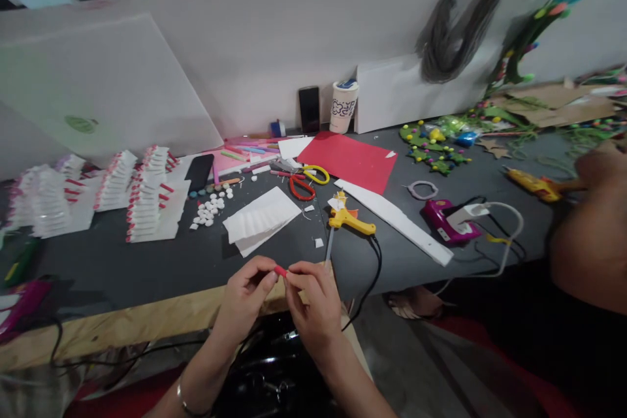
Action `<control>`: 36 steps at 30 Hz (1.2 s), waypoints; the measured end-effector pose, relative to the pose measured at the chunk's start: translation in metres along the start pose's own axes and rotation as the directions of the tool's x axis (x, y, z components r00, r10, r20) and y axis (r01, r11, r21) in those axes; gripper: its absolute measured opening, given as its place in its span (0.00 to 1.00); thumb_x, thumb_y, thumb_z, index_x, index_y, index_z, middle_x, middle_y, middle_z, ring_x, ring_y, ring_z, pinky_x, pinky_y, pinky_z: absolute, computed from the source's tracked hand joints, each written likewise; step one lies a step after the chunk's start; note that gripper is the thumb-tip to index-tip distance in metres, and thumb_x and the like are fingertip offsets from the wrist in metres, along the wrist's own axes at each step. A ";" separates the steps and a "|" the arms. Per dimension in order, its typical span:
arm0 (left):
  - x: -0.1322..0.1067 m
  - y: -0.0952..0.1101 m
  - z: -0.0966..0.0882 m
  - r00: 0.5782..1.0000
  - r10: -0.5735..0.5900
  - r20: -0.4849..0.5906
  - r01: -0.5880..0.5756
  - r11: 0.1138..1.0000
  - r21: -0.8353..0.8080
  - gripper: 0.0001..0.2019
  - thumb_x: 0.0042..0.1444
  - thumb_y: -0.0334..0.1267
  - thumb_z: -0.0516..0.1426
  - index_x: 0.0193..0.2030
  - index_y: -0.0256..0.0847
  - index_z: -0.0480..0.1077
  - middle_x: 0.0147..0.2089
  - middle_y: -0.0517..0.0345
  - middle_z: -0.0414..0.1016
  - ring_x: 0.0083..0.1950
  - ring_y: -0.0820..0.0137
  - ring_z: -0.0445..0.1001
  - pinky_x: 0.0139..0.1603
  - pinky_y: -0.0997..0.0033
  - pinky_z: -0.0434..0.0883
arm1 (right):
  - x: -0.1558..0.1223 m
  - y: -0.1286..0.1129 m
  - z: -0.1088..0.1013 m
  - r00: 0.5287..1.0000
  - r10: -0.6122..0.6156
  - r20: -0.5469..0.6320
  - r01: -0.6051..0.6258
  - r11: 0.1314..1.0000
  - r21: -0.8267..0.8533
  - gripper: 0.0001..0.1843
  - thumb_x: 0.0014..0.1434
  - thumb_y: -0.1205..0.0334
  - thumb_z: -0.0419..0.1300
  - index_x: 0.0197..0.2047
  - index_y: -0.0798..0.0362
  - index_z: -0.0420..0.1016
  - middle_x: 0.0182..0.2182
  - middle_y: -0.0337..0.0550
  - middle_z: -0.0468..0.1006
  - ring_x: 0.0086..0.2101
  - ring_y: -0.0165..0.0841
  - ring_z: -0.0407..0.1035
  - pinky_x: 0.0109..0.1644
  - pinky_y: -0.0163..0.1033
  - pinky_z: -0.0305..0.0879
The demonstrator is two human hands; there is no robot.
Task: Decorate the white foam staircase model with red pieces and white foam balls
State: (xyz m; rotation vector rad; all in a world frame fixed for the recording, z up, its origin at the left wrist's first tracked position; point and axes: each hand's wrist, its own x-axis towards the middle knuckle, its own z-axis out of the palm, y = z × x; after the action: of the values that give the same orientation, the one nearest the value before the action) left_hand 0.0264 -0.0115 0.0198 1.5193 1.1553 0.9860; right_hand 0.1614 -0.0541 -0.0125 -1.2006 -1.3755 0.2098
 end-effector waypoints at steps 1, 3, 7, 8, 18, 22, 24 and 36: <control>0.000 0.000 0.000 1.000 0.014 -0.006 -0.014 1.000 0.006 0.07 0.57 0.39 0.58 0.32 0.39 0.75 0.32 0.57 0.75 0.36 0.70 0.72 0.38 0.73 0.68 | -0.002 0.000 0.002 0.998 0.062 0.008 -0.062 0.996 0.059 0.08 0.60 0.72 0.60 0.39 0.48 0.76 0.35 0.44 0.80 0.37 0.33 0.76 0.39 0.39 0.74; -0.001 0.001 -0.001 1.000 0.013 0.002 -0.013 1.000 -0.005 0.07 0.57 0.39 0.59 0.32 0.39 0.75 0.32 0.57 0.75 0.35 0.70 0.71 0.38 0.73 0.67 | -0.005 -0.002 0.005 0.977 0.210 0.026 -0.211 0.958 0.193 0.06 0.61 0.70 0.61 0.37 0.49 0.74 0.34 0.43 0.79 0.36 0.33 0.76 0.38 0.37 0.73; -0.003 0.002 -0.004 0.995 -0.069 0.065 0.073 0.996 -0.058 0.07 0.57 0.40 0.60 0.33 0.39 0.77 0.31 0.58 0.76 0.34 0.71 0.71 0.36 0.73 0.67 | -0.009 -0.001 0.009 0.954 0.298 -0.029 -0.279 0.920 0.277 0.04 0.61 0.69 0.62 0.36 0.50 0.74 0.34 0.42 0.79 0.36 0.33 0.76 0.38 0.38 0.73; -0.004 0.002 -0.005 0.994 -0.084 0.071 0.089 0.994 -0.060 0.07 0.56 0.40 0.60 0.34 0.39 0.77 0.31 0.58 0.76 0.34 0.71 0.71 0.36 0.74 0.67 | -0.010 0.000 0.009 0.964 0.260 -0.053 -0.240 0.939 0.247 0.05 0.60 0.70 0.62 0.37 0.49 0.74 0.34 0.42 0.79 0.37 0.33 0.76 0.39 0.38 0.73; -0.011 -0.002 0.000 0.986 -0.153 0.068 0.163 0.973 -0.164 0.09 0.56 0.42 0.60 0.34 0.38 0.75 0.30 0.58 0.75 0.32 0.72 0.71 0.35 0.74 0.68 | -0.009 -0.012 0.006 0.928 0.371 -0.025 -0.338 0.870 0.360 0.03 0.58 0.67 0.65 0.33 0.50 0.77 0.32 0.42 0.80 0.36 0.33 0.76 0.40 0.38 0.73; -0.011 0.000 -0.003 0.993 -0.106 0.058 0.112 0.988 -0.107 0.09 0.57 0.40 0.60 0.39 0.39 0.77 0.35 0.55 0.79 0.37 0.69 0.75 0.39 0.72 0.71 | -0.009 -0.016 0.008 0.747 0.635 0.196 -0.618 0.556 0.556 0.10 0.53 0.57 0.70 0.29 0.51 0.75 0.28 0.39 0.78 0.26 0.28 0.71 0.29 0.33 0.69; -0.011 0.002 -0.007 0.996 -0.045 0.074 0.049 0.997 -0.058 0.09 0.58 0.40 0.59 0.43 0.40 0.78 0.38 0.54 0.80 0.40 0.68 0.76 0.42 0.70 0.71 | -0.007 -0.015 0.007 0.646 0.685 0.336 -0.708 0.373 0.599 0.15 0.50 0.53 0.72 0.27 0.52 0.72 0.23 0.35 0.73 0.20 0.25 0.64 0.22 0.30 0.63; -0.014 0.010 -0.016 0.978 0.179 0.102 -0.198 0.954 0.223 0.08 0.62 0.37 0.57 0.41 0.42 0.79 0.37 0.56 0.80 0.38 0.70 0.77 0.41 0.71 0.73 | -0.003 -0.023 -0.002 0.783 0.569 0.252 -0.622 0.712 0.325 0.08 0.58 0.54 0.65 0.37 0.50 0.79 0.29 0.40 0.80 0.28 0.30 0.72 0.32 0.34 0.71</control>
State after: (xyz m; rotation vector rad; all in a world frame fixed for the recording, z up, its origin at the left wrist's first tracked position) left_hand 0.0095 -0.0229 0.0326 1.8691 1.1128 0.9289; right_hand 0.1508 -0.0677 0.0024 -1.2640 -0.9382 1.0055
